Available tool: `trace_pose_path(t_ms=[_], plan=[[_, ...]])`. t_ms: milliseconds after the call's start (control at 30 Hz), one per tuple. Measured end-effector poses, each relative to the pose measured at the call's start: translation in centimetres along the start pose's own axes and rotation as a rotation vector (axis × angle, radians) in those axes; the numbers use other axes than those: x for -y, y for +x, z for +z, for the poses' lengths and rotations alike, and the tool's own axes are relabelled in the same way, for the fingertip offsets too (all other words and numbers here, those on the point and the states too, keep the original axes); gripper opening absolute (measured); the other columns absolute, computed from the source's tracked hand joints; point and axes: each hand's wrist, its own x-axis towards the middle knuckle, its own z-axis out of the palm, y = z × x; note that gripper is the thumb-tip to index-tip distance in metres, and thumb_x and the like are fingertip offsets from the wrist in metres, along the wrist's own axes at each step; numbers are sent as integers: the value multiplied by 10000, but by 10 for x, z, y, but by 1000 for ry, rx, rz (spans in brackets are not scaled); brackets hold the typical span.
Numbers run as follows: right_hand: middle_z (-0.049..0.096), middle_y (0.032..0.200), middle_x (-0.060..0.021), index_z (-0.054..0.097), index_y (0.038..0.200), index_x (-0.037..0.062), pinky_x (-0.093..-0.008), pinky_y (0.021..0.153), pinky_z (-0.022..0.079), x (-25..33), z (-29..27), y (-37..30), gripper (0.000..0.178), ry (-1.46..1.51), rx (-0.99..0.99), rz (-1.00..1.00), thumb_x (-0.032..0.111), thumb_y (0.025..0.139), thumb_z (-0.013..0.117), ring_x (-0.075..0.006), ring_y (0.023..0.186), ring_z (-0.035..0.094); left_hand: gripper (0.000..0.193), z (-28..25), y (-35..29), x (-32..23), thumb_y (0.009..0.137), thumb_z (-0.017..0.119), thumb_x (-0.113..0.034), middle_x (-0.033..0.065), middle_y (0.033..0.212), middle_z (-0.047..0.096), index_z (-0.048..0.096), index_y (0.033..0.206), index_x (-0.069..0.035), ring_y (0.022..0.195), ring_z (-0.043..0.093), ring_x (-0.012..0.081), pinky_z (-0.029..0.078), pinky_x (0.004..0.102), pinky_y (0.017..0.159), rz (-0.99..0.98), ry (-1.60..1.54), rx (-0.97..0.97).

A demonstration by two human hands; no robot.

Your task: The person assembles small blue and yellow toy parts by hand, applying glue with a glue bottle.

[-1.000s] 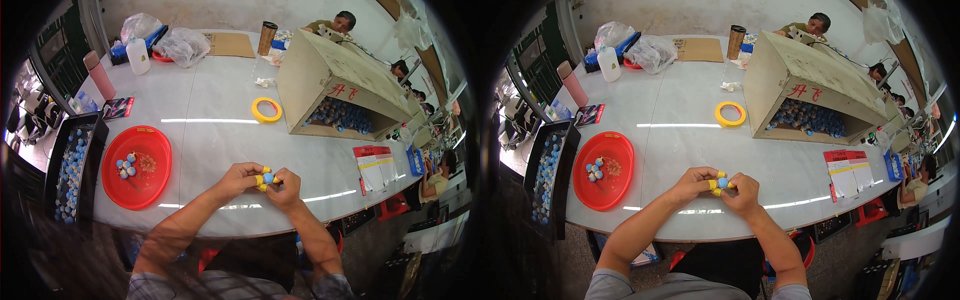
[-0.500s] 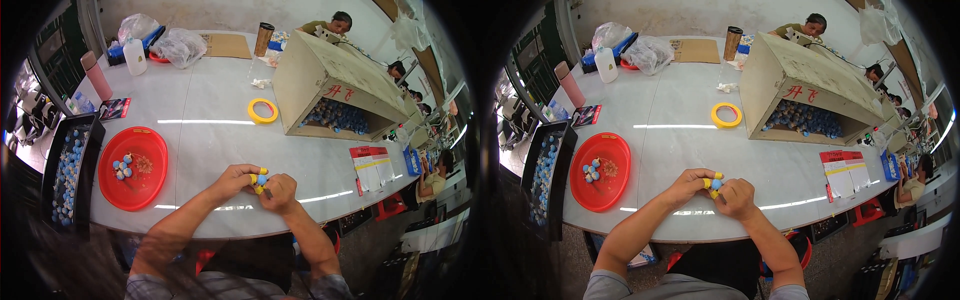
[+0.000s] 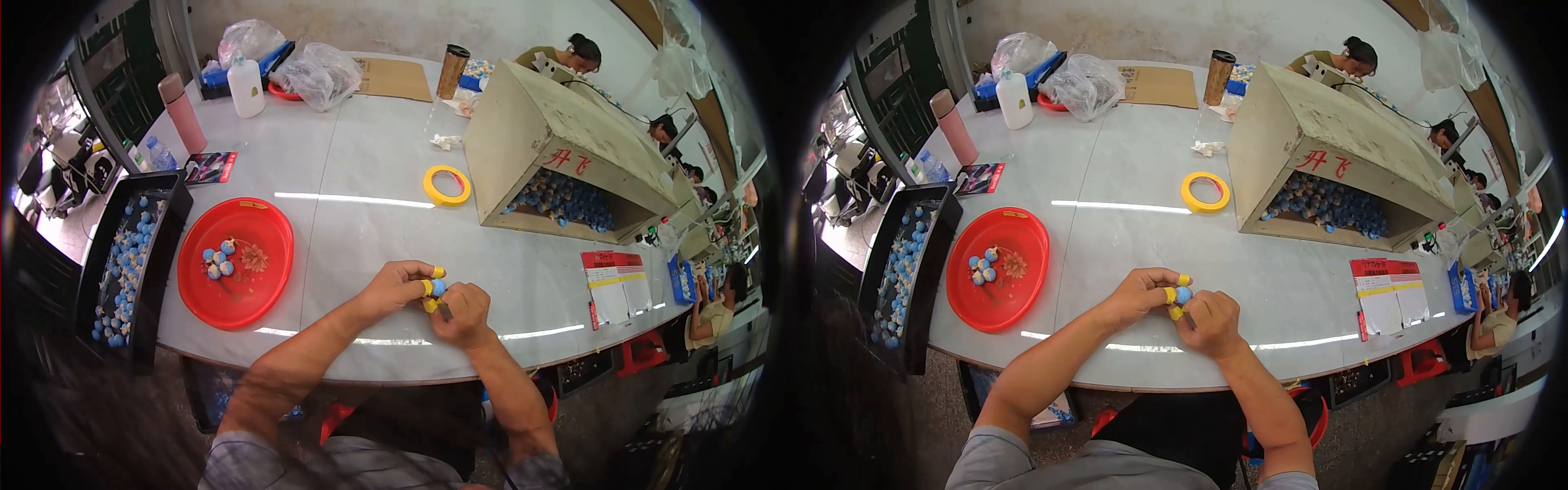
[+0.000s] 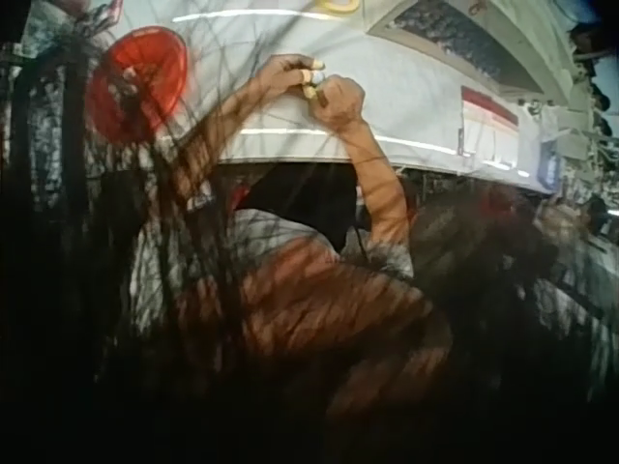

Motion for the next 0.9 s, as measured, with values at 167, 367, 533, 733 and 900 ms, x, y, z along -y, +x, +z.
trace_pose_path(t_ms=[167,367,533,733,900], plan=[[504,639,-62,493,742,81,-346,464,377,2,2,-2,250,71,-2,78,53,637,718,-243,491,478,397,-7,-1,1,894,585,-108,79,1027,649,548,1260,39,857,637,124,506,255,711,9,59,-149],[500,630,-73,491,740,58,-324,446,391,-5,-6,-10,220,131,-44,328,37,693,704,-220,467,483,461,-11,-33,-55,852,650,-138,73,968,641,538,1246,73,846,628,109,479,238,680,45,317,-384],[511,624,-71,511,752,59,-316,455,416,-2,-4,-5,200,163,-84,339,55,715,707,-222,479,511,518,-90,-110,-86,720,680,-203,178,900,689,609,1187,11,846,681,300,538,391,744,173,1208,-921],[553,660,-71,535,789,67,-318,475,443,-4,-3,-3,173,162,-190,373,74,725,696,-242,497,537,449,-133,-152,-92,752,712,-282,200,915,688,628,1100,-11,873,661,398,520,501,782,-222,1738,-1002],[585,752,-16,542,920,29,-251,541,455,-26,-7,0,111,667,-380,904,49,844,619,-96,606,551,395,-89,-119,-83,803,704,-212,171,843,674,616,1107,25,775,654,350,522,476,728,663,1999,-995]])
